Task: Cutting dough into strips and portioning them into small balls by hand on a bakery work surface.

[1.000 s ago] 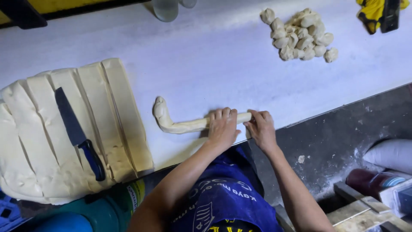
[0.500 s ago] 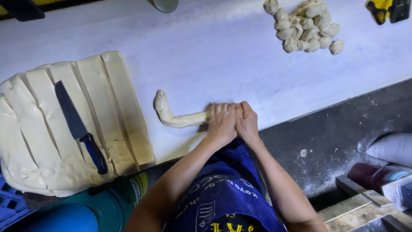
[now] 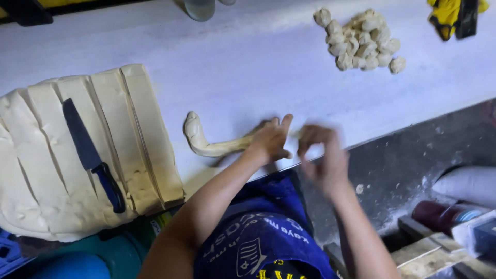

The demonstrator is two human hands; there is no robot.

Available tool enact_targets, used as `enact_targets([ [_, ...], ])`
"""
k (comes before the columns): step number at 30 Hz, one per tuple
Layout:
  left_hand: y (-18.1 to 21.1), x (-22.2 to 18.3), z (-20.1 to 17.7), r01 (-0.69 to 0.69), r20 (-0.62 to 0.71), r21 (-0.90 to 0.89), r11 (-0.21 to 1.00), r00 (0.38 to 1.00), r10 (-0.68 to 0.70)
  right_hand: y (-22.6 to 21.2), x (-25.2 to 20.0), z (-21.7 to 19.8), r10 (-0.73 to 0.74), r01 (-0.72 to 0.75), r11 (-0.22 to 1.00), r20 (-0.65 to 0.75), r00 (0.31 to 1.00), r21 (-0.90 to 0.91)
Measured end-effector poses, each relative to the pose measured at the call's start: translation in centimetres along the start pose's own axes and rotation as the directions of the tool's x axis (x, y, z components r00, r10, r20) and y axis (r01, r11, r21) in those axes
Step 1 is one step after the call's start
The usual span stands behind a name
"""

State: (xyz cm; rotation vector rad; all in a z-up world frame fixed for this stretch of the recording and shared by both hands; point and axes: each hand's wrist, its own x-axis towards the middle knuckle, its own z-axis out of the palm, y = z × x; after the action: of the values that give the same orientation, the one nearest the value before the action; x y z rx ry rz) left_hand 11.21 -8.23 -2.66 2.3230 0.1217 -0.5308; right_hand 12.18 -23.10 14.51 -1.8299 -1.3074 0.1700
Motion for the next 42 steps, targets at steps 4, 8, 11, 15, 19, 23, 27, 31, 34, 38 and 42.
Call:
enact_targets([
  [4,-0.8,-5.8,-0.1,0.025,-0.278,0.083,0.996,0.961,-0.001,11.8,-3.7,4.3,0.258,-0.342,0.914,-0.338,0.905,-0.218],
  [8,-3.8,-3.8,1.1,-0.105,-0.352,-0.086,0.991,0.934,0.068,12.0,-3.4,12.8,0.649,-0.64,0.76,-0.15,0.746,0.111],
  [11,-1.3,-7.6,-0.8,-0.084,-0.384,-0.199,0.976,0.923,0.002,13.6,-4.0,14.9,0.767,-0.753,0.641,-0.141,0.625,0.149],
  [15,-1.2,-3.2,1.9,-0.115,-0.425,-0.125,0.986,0.904,0.052,14.1,-2.4,11.5,0.759,-0.767,0.641,-0.125,0.639,-0.028],
  [19,-2.4,2.1,1.4,-0.013,-0.27,0.022,1.0,0.963,0.019,7.2,-1.9,7.4,0.69,-0.668,0.722,0.125,0.713,-0.179],
  [23,-3.7,3.4,-2.5,0.155,-0.169,-0.051,0.987,0.972,-0.161,-3.8,-0.5,5.0,0.542,-0.678,0.722,0.499,0.676,0.134],
  [27,0.2,-6.0,-5.4,0.047,-0.097,-0.027,0.999,0.994,-0.05,9.0,0.2,3.4,0.62,-0.618,0.781,0.01,0.785,0.092],
  [31,-2.7,-7.1,-3.4,0.067,-0.294,-0.055,0.996,0.953,-0.08,10.6,-0.2,9.4,0.62,-0.606,0.784,-0.228,0.751,0.136],
  [34,-2.7,-8.8,-3.5,-0.069,-0.346,-0.196,0.978,0.938,-0.003,13.2,-2.9,15.9,0.739,-0.707,0.667,-0.091,0.667,0.234],
  [38,-0.5,-9.0,-3.1,-0.045,-0.331,-0.098,0.994,0.944,0.01,11.7,-1.3,14.8,0.763,-0.762,0.646,-0.042,0.645,0.039],
  [42,-1.6,-4.4,-1.7,-0.027,-0.293,-0.052,0.998,0.956,0.01,14.3,-2.4,10.3,0.78,-0.769,0.619,0.005,0.626,-0.158],
])
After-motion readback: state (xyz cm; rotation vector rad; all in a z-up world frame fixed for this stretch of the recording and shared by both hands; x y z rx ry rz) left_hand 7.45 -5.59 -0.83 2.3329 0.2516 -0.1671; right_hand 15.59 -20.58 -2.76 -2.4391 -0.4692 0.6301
